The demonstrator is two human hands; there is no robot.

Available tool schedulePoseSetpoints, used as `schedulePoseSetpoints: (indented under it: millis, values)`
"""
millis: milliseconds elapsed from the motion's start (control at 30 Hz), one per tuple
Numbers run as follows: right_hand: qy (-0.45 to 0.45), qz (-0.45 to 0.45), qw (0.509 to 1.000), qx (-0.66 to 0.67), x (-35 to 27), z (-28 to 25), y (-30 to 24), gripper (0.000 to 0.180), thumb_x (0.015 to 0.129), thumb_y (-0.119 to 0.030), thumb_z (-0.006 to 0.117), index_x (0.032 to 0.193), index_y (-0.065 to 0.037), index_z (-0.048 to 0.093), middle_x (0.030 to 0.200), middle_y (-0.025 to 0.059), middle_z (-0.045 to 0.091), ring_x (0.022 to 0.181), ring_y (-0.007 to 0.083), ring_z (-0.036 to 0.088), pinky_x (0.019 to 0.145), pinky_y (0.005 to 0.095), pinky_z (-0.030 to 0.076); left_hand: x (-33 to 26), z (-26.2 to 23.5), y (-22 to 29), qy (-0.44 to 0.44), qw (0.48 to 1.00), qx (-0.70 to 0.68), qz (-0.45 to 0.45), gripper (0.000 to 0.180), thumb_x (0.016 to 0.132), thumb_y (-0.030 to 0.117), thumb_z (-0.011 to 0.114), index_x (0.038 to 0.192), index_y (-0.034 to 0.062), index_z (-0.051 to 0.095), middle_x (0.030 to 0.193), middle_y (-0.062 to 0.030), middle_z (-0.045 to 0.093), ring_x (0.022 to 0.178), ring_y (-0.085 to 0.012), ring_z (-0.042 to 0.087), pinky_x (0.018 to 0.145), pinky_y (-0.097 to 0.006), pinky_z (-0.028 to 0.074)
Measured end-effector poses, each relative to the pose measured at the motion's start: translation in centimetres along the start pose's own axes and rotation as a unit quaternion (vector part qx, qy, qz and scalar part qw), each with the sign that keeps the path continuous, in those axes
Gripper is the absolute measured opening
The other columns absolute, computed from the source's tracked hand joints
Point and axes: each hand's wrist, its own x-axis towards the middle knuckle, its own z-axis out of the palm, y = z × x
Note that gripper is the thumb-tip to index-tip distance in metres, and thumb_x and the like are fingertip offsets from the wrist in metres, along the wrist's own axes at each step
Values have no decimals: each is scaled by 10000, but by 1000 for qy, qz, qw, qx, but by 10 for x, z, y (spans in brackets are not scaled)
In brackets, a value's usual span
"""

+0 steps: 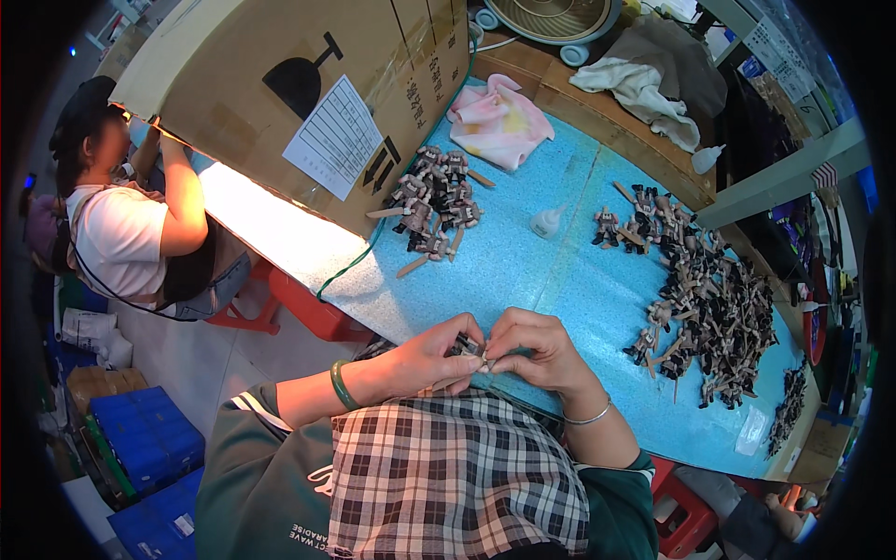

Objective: The person assembles small figurines by applying glue from a squeeze bottle to figurine components and attaching the pieces together by hand.

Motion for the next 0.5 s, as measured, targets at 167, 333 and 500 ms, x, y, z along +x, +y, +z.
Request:
schedulePoseSetpoints:
  millis: [167,333,500]
  values:
    - [19,2,1000,18,1,0,-3,224,699,-78,791,889,-37,681,875,77,627,789,189,626,671,285,493,1,1,0,5,1000,25,9,209,974,191,514,1062,49,389,821,-35,489,659,-71,510,572,-211,428]
    - [15,4,1000,7,1,1,-2,274,714,-84,789,952,-28,665,933,92,614,821,180,625,704,282,516,0,2,5,3,996,73,42,209,972,179,515,1051,52,368,865,-47,502,645,-68,522,550,-207,438]
    - [31,24,999,22,3,-1,-4,302,740,-62,774,1005,-8,640,1001,100,586,875,167,615,743,276,532,5,4,-1,81,977,162,113,207,927,65,551,1037,41,377,807,-38,500,620,-63,504,542,-219,419]
